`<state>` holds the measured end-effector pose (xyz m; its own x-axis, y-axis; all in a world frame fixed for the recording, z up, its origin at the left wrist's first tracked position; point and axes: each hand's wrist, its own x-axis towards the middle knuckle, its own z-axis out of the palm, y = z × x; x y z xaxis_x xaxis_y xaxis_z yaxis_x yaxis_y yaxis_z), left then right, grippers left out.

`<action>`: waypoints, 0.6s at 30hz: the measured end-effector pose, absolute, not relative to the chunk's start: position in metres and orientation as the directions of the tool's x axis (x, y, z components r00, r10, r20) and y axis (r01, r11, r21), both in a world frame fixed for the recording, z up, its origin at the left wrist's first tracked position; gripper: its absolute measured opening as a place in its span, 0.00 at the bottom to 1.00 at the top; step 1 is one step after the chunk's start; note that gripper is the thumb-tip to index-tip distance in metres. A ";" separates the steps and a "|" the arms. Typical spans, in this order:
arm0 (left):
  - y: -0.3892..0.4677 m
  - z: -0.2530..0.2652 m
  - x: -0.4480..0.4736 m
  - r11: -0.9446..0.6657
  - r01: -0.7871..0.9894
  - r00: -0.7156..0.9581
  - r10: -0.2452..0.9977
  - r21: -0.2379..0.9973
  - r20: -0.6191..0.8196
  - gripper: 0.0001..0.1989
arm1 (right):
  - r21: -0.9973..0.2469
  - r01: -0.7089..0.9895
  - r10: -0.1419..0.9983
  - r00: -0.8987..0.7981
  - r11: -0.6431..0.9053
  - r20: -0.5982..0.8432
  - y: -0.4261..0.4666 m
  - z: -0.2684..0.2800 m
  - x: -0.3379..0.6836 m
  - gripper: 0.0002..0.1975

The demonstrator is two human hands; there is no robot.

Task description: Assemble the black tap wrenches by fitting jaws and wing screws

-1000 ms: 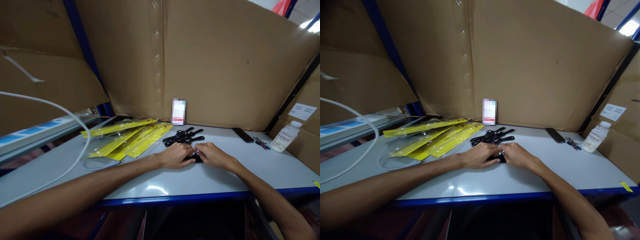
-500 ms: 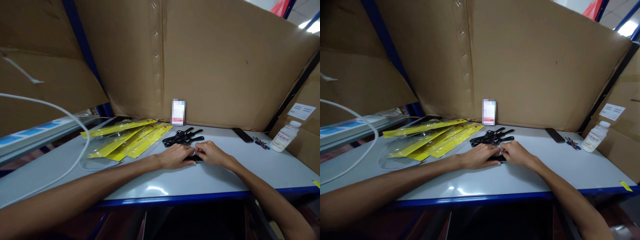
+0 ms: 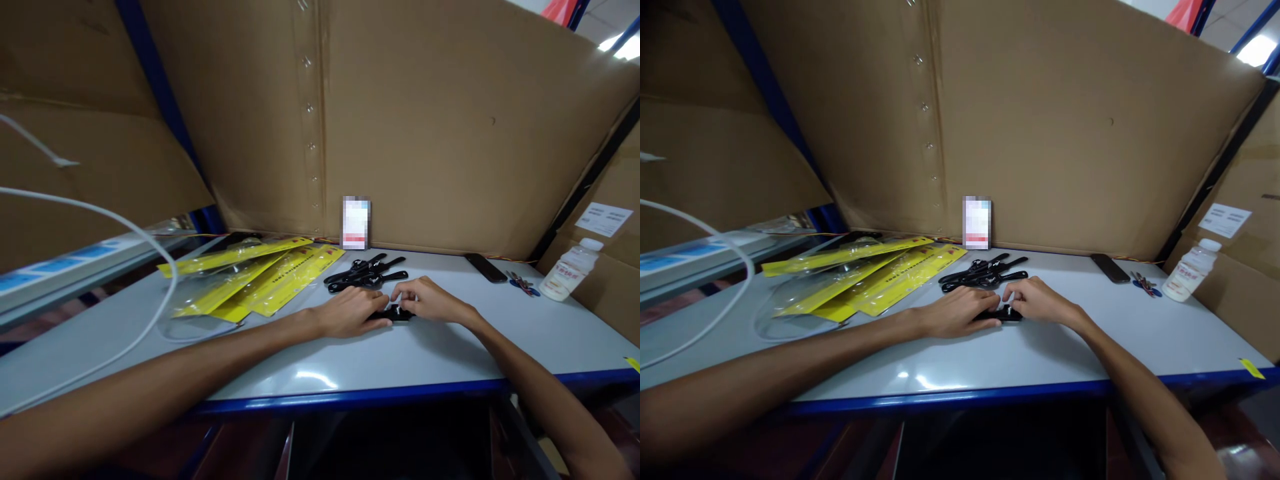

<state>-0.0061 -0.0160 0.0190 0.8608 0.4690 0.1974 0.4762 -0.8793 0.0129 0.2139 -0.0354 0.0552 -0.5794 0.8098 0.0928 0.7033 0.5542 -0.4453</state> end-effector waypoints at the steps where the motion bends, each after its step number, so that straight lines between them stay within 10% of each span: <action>1: -0.016 0.019 -0.006 -0.880 0.474 0.861 0.467 0.015 0.200 0.16 | -0.393 0.702 0.788 -0.605 0.594 0.111 -0.037 0.058 0.216 0.17; 18: -0.014 0.016 -0.006 -0.885 0.465 0.865 0.454 0.001 0.212 0.17 | -0.150 0.715 0.729 -0.659 0.683 0.184 -0.032 0.046 0.216 0.05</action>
<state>-0.0057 -0.0139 0.0157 0.8652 0.4544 0.2120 0.4647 -0.8854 0.0014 0.2160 -0.0323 0.0458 -0.6589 0.7295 0.1838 0.7146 0.6832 -0.1500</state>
